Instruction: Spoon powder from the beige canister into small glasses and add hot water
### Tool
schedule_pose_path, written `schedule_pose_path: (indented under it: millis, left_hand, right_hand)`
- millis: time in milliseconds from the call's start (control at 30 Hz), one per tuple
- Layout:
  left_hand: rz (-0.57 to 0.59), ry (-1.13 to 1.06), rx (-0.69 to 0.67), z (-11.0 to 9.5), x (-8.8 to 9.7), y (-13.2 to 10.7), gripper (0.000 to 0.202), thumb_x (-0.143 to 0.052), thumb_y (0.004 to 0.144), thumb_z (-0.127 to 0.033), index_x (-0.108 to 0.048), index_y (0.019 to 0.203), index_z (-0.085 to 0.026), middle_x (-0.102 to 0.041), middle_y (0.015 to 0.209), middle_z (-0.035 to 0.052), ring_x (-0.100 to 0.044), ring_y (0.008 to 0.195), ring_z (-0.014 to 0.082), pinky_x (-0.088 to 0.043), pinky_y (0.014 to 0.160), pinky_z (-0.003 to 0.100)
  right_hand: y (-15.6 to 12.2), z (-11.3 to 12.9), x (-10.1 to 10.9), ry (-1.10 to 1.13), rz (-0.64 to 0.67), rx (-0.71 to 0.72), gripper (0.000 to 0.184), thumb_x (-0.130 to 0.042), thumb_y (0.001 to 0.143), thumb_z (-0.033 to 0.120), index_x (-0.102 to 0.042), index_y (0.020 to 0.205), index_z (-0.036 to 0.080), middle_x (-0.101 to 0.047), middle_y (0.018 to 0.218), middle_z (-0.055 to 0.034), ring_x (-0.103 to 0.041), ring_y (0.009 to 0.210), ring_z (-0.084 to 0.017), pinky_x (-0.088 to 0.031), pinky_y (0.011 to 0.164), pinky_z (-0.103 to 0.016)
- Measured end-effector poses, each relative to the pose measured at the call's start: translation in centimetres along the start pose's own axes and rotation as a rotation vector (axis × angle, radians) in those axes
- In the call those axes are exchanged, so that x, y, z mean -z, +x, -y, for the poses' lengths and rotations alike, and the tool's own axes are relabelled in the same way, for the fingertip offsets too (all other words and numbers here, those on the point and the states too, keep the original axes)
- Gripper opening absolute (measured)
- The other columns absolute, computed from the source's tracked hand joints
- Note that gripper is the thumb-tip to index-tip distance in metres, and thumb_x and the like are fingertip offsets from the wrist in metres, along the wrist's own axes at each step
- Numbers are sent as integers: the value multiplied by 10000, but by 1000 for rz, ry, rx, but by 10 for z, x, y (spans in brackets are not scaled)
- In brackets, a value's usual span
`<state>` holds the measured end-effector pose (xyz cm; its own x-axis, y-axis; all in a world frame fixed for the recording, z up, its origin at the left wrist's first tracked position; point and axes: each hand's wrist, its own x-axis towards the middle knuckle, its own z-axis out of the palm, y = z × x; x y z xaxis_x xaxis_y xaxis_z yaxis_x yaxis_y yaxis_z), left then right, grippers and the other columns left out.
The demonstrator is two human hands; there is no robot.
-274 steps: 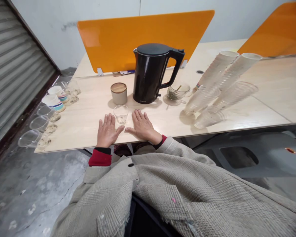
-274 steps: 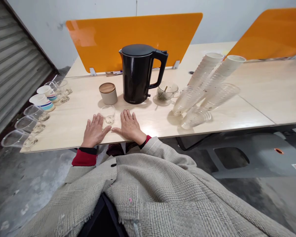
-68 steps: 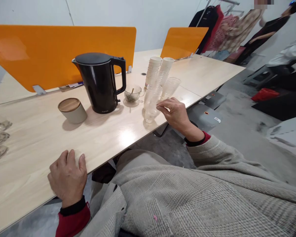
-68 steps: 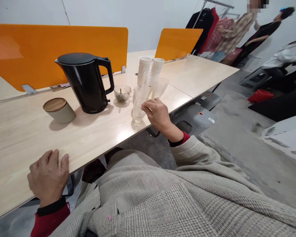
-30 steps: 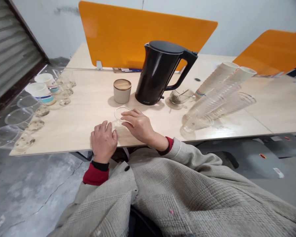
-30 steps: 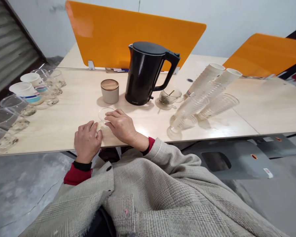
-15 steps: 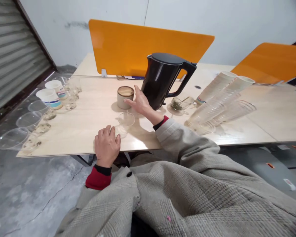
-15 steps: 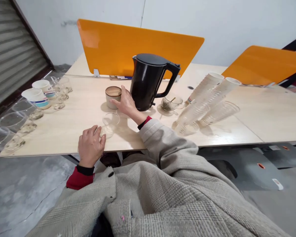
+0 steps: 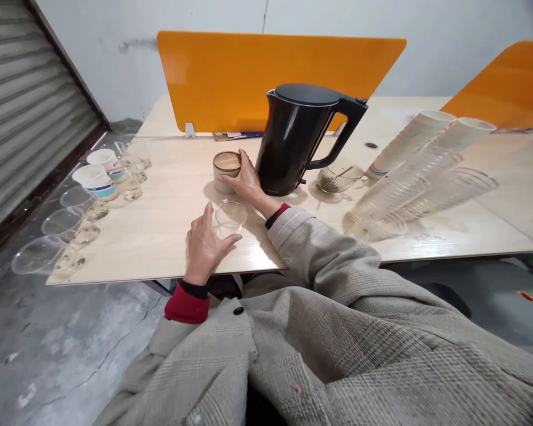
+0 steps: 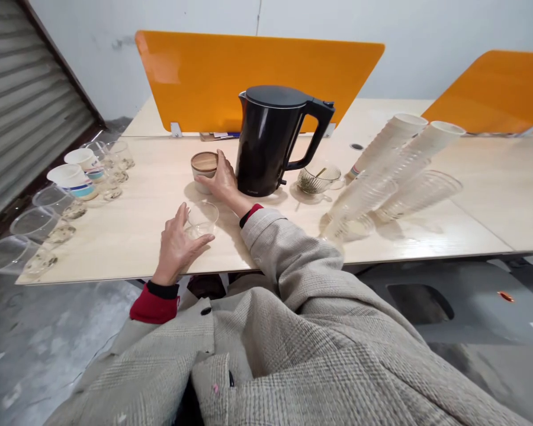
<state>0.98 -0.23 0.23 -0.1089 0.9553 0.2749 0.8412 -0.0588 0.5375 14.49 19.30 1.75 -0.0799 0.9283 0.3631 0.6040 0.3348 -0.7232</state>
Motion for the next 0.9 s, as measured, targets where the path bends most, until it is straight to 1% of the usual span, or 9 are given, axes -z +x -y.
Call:
schedule_pose_path:
  millis: [133, 233, 300, 400, 533, 633, 733, 833, 900]
  left_hand:
    - [-8, -90, 54, -10, -4, 9, 783, -875, 816, -449, -568, 1513, -268, -698, 1508, 100, -596, 1435, 356, -471, 1190, 530]
    - [-20, -145, 81, -12, -5, 14, 661, -868, 807, -367, -641, 1422, -278, -756, 1416, 66, -637, 1395, 318, -461, 1208, 519]
    - [-24, -166, 88, -12, -6, 16, 649, -864, 801, -341, -650, 1410, -275, -777, 1374, 64, -653, 1375, 312, -469, 1202, 518]
    - [-37, -175, 87, -10, -7, 18, 678, -869, 789, -347, -645, 1424, -270, -781, 1364, 72, -658, 1364, 326, -482, 1190, 529]
    - [-55, -173, 54, -5, -10, 14, 866, -896, 748, -363, -560, 1540, -259, -762, 1397, 95, -653, 1343, 367, -496, 1170, 584]
    - [-72, -232, 33, 3, -11, 10, 1022, -938, 693, -383, -492, 1604, -257, -727, 1451, 121, -630, 1360, 389, -500, 1165, 617]
    - [-117, -347, 11, 12, -11, 3, 1080, -949, 697, -445, -446, 1639, -282, -685, 1507, 129, -589, 1417, 382, -482, 1195, 632]
    - [-157, -444, -18, 19, -6, -8, 1087, -927, 744, -526, -400, 1667, -298, -655, 1542, 132, -552, 1474, 357, -478, 1215, 612]
    - [-187, -479, -29, 22, -1, -19, 1066, -905, 781, -556, -383, 1676, -304, -636, 1565, 140, -534, 1505, 342, -477, 1220, 597]
  right_hand:
    - [7, -9, -8, 71, -31, 26, 1148, -880, 761, 407, -302, 1706, 106, -461, 1699, -216, -377, 1635, -354, -324, 1355, -478]
    - [10, -15, -14, 110, -59, 45, 1147, -887, 741, 406, -327, 1702, 129, -489, 1681, -204, -392, 1626, -356, -317, 1360, -492]
    - [11, -16, -16, 117, -68, 53, 1140, -888, 735, 410, -339, 1699, 146, -499, 1676, -196, -404, 1618, -357, -320, 1359, -504]
    - [10, -16, -17, 106, -78, 54, 1122, -883, 739, 410, -349, 1692, 156, -503, 1673, -189, -421, 1608, -354, -333, 1353, -508]
    - [6, -13, -13, 65, -91, 46, 1090, -885, 751, 399, -368, 1669, 121, -513, 1658, -209, -441, 1594, -353, -358, 1340, -489]
    - [4, -9, -5, 42, -101, 68, 1059, -888, 768, 408, -379, 1649, 113, -540, 1628, -211, -457, 1579, -348, -368, 1332, -486]
    - [3, 2, 8, 56, -137, 127, 994, -872, 803, 414, -391, 1620, 113, -558, 1607, -200, -469, 1566, -328, -366, 1331, -494]
    - [-2, 21, 30, 71, -186, 150, 989, -890, 801, 379, -377, 1602, 110, -519, 1647, -198, -464, 1570, -318, -361, 1335, -513]
    - [-11, 34, 50, 77, -224, 154, 1033, -908, 792, 364, -334, 1605, 89, -496, 1668, -200, -465, 1565, -286, -355, 1344, -483]
